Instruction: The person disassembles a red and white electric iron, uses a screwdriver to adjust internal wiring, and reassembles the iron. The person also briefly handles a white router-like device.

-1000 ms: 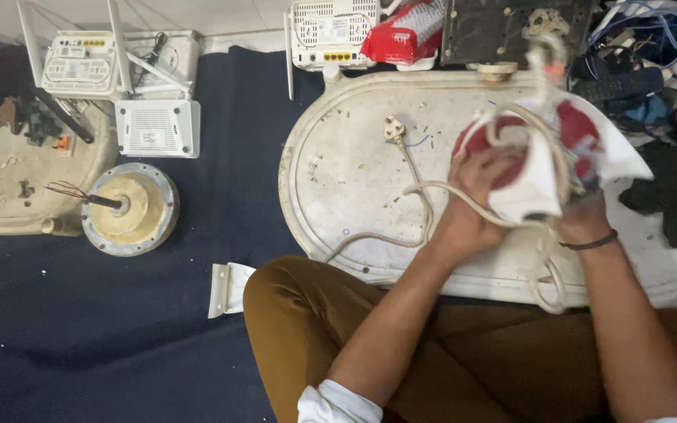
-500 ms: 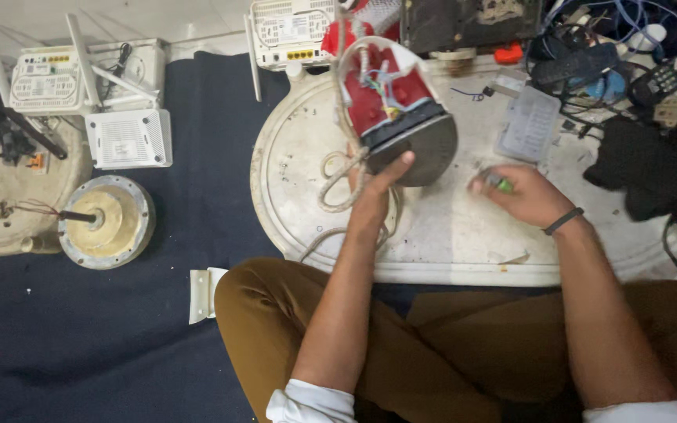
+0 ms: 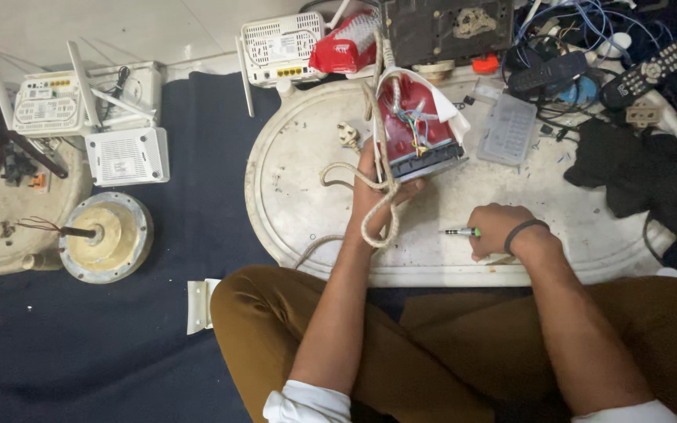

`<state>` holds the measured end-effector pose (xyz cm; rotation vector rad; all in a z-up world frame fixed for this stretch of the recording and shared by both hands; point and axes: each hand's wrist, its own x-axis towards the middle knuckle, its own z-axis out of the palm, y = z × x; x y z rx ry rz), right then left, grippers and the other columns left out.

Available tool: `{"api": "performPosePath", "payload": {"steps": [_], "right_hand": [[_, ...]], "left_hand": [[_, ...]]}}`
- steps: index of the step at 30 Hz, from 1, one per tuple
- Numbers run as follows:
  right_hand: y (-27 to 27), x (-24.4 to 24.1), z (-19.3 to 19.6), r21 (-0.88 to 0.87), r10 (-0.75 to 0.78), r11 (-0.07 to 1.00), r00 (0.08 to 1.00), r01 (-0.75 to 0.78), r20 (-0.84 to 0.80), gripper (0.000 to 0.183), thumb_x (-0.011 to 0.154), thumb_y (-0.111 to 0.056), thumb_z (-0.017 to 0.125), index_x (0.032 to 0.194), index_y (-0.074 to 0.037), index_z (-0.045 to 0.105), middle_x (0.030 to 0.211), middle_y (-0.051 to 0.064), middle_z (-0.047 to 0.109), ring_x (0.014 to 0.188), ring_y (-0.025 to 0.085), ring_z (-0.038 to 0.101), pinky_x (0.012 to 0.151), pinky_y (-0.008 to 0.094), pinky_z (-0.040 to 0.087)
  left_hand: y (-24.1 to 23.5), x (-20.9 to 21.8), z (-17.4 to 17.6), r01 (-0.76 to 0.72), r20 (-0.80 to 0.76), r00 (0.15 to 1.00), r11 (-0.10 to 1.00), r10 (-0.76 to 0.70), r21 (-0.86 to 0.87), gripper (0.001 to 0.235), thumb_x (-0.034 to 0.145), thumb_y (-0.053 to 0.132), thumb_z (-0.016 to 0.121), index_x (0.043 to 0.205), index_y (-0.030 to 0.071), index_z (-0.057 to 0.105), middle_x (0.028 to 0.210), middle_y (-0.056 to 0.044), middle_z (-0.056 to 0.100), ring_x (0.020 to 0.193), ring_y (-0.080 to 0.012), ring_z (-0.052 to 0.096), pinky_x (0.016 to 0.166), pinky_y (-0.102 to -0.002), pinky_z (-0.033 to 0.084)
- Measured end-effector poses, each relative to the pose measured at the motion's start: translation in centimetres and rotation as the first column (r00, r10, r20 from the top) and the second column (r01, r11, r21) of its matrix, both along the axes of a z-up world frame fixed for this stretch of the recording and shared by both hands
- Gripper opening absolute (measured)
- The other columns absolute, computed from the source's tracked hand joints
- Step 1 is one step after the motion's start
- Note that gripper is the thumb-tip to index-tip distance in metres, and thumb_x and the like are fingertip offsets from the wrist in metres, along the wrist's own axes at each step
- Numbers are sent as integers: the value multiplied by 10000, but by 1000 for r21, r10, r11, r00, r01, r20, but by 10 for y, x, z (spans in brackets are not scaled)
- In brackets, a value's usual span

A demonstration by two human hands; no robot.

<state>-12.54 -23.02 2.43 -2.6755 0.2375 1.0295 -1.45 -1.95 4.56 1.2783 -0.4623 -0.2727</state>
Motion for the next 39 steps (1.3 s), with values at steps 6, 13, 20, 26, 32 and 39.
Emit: {"api": "performPosePath", "payload": {"steps": [6,13,20,26,32,39], "right_hand": [[-27,6,-13,369,-160,921,985,125,65,309,783,-381,811,884,-92,765,890,113,797,870,236,748,827,387,567],[-39,6,-17,755,-493,648,810,99,318,227,938,-280,728,920,-66,654,754,-5,591,709,113,521,638,305,460],[-32,8,7,911,-758,270,652,312,1,154,954,-214,705,1030,-114,616,722,-69,501,591,31,415,484,221,332],[-23,10,16,869,-728,386,680,311,80,162,921,-195,712,1040,-92,673,833,-57,650,611,13,489,498,209,398],[-25,10,19,976,-864,178,495,123,95,202,947,-174,704,1128,-84,700,824,-47,631,543,11,437,461,195,342],[-23,-2,57,956,-958,52,257,-288,130,154,1012,-109,760,1088,-25,655,1001,107,762,584,50,500,541,206,394]], "left_hand": [[5,7,-2,0,200,980,998,-13,67,921,648,-81,839,1484,60,478,1407,-74,540,1307,-219,568,1113,-373,494],[5,6,4,78,137,987,996,-85,53,890,668,-112,866,1464,60,507,1360,-52,553,1242,-194,607,1033,-343,548],[4,4,6,72,143,986,993,-85,97,831,687,-92,877,1422,41,511,1299,-54,598,1186,-173,617,1001,-331,545],[4,3,-1,84,-45,995,996,-84,-3,691,707,-118,795,1322,51,530,1149,-40,663,1043,-160,666,880,-326,589],[2,2,-6,113,-160,980,991,-122,-66,808,658,-145,795,1384,71,515,1216,-79,667,1065,-219,684,881,-363,616],[-2,-4,-13,162,278,945,985,-174,67,856,659,-140,765,1458,49,522,1520,-121,521,1471,-296,468,1238,-405,372]]}}
